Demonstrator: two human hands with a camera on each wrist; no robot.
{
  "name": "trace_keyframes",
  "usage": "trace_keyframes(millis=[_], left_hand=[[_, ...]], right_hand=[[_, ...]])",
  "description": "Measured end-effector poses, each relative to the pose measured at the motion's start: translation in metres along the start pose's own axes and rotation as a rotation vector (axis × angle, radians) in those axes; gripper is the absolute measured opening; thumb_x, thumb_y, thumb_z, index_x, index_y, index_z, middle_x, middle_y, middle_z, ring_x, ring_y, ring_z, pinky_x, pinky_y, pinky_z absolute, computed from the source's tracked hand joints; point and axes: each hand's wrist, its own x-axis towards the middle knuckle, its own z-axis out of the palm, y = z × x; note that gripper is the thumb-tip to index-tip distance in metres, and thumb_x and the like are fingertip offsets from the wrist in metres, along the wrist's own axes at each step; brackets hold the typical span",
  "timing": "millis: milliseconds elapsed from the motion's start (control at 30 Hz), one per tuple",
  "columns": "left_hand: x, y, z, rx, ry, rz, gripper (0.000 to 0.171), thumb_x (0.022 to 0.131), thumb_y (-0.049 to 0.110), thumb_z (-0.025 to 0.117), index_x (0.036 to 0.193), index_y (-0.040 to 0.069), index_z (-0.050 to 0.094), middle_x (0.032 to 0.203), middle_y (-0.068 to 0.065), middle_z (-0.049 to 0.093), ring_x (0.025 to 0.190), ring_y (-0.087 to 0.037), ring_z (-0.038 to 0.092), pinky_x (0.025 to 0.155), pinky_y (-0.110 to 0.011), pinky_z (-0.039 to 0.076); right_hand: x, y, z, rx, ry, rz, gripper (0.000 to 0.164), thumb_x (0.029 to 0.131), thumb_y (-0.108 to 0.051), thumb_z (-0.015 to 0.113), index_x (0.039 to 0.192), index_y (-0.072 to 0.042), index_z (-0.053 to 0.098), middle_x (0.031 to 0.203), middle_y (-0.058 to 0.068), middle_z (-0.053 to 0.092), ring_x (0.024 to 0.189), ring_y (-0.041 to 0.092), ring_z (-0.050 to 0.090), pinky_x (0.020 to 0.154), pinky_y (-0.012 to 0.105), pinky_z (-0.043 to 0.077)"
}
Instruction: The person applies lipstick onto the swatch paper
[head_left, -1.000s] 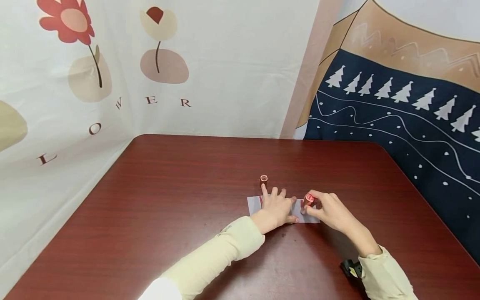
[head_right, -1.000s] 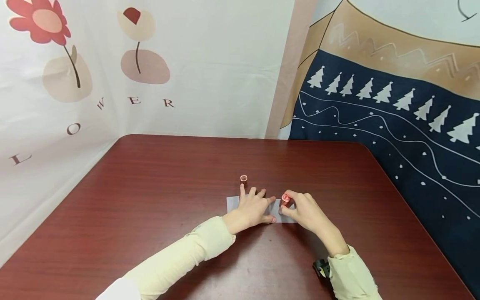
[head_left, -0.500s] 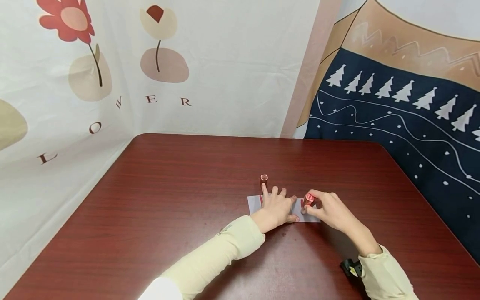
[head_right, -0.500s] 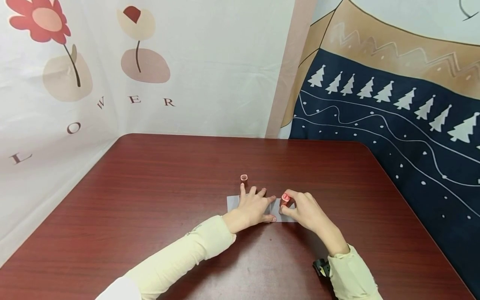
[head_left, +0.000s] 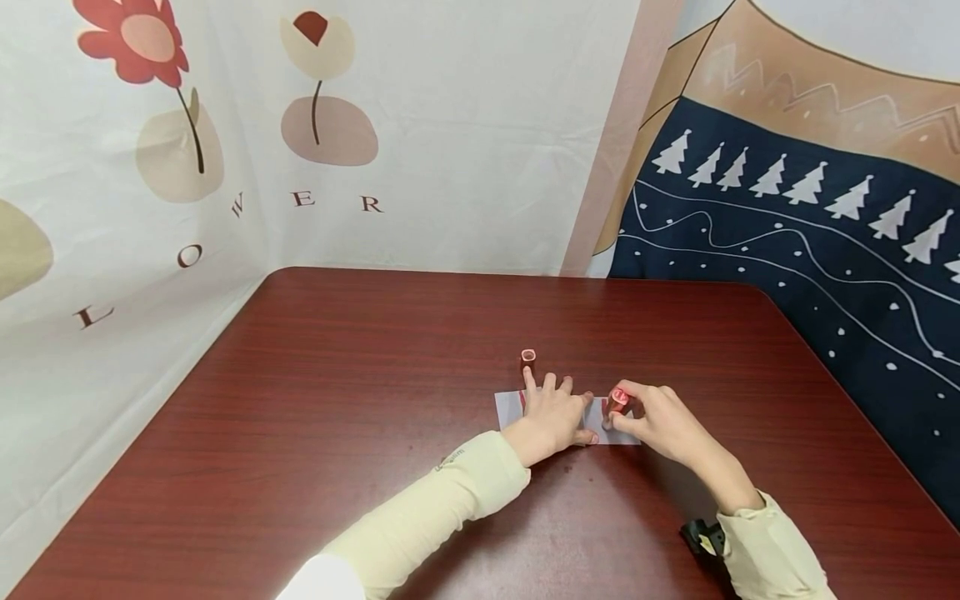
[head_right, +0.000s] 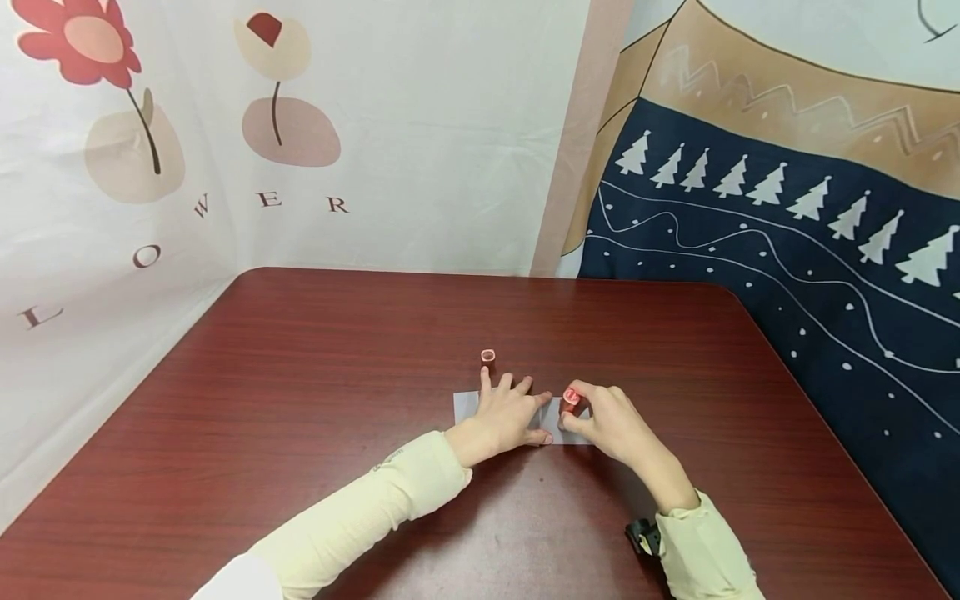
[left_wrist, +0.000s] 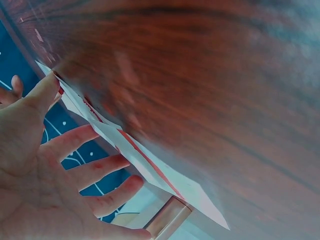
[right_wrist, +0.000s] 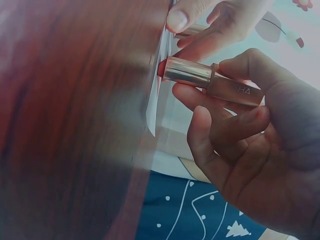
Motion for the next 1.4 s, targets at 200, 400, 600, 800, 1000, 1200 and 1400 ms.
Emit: trace_keyframes(millis=[200, 400, 600, 800, 1000, 1200, 1400], left_hand=[[-0.0004, 0.0001, -0.0002, 0.0, 0.0, -0.002, 0.064, 0.076, 0.063, 0.061, 0.132, 0.033, 0.054, 0.136, -0.004, 0.048, 0.122, -0.028, 0.04, 0.101, -0.062, 0.016], [-0.0007, 0.0005, -0.0005, -0.006, -0.006, -0.005, 0.063, 0.076, 0.062, 0.062, 0.132, 0.033, 0.054, 0.136, -0.004, 0.048, 0.122, -0.028, 0.039, 0.101, -0.062, 0.016], [-0.0007, 0.0007, -0.0003, -0.006, -0.008, -0.007, 0.063, 0.076, 0.062, 0.062, 0.132, 0.033, 0.054, 0.136, -0.003, 0.048, 0.122, -0.028, 0.039, 0.101, -0.062, 0.016], [-0.0006, 0.0003, -0.0006, -0.004, -0.003, -0.006, 0.063, 0.076, 0.062, 0.062, 0.132, 0.034, 0.054, 0.135, -0.003, 0.048, 0.122, -0.028, 0.039, 0.101, -0.062, 0.016], [-0.0008, 0.0004, -0.0018, -0.002, 0.005, -0.005, 0.062, 0.076, 0.062, 0.062, 0.131, 0.033, 0.054, 0.134, -0.004, 0.049, 0.121, -0.028, 0.04, 0.1, -0.062, 0.016], [-0.0011, 0.0005, -0.0024, -0.002, 0.006, -0.002, 0.063, 0.076, 0.062, 0.062, 0.131, 0.033, 0.055, 0.134, -0.004, 0.049, 0.121, -0.028, 0.041, 0.1, -0.062, 0.017], [-0.0006, 0.0004, -0.0021, -0.002, -0.001, -0.004, 0.063, 0.077, 0.063, 0.061, 0.132, 0.033, 0.054, 0.135, -0.004, 0.048, 0.122, -0.028, 0.04, 0.1, -0.062, 0.018]], right_hand=[[-0.0012, -0.001, 0.0004, 0.006, 0.026, -0.018, 0.015, 0.076, -0.008, 0.073, 0.084, -0.013, 0.062, 0.066, -0.012, 0.053, 0.057, 0.006, 0.046, 0.049, 0.022, 0.04], [-0.0025, -0.0008, 0.0019, 0.015, 0.056, -0.049, 0.015, 0.075, -0.006, 0.072, 0.083, -0.013, 0.061, 0.066, -0.012, 0.054, 0.058, 0.006, 0.048, 0.05, 0.024, 0.041], [-0.0025, -0.0013, 0.0006, 0.007, 0.01, -0.011, 0.015, 0.077, -0.008, 0.071, 0.085, -0.014, 0.061, 0.067, -0.011, 0.053, 0.059, 0.008, 0.049, 0.052, 0.023, 0.041], [-0.0028, -0.0013, 0.0004, 0.005, 0.012, -0.009, 0.014, 0.076, -0.008, 0.071, 0.085, -0.014, 0.061, 0.067, -0.011, 0.053, 0.059, 0.007, 0.049, 0.053, 0.023, 0.042], [-0.0032, -0.0011, 0.0004, 0.01, 0.022, -0.011, 0.014, 0.076, -0.008, 0.071, 0.084, -0.014, 0.061, 0.066, -0.011, 0.053, 0.058, 0.009, 0.049, 0.052, 0.023, 0.042], [-0.0039, -0.001, 0.0003, 0.013, 0.03, -0.02, 0.016, 0.075, -0.006, 0.071, 0.082, -0.014, 0.06, 0.064, -0.011, 0.052, 0.056, 0.008, 0.048, 0.05, 0.022, 0.04], [-0.0042, -0.0014, 0.0005, 0.012, 0.022, -0.013, 0.015, 0.076, -0.008, 0.071, 0.083, -0.014, 0.059, 0.064, -0.01, 0.053, 0.057, 0.007, 0.048, 0.051, 0.023, 0.041]])
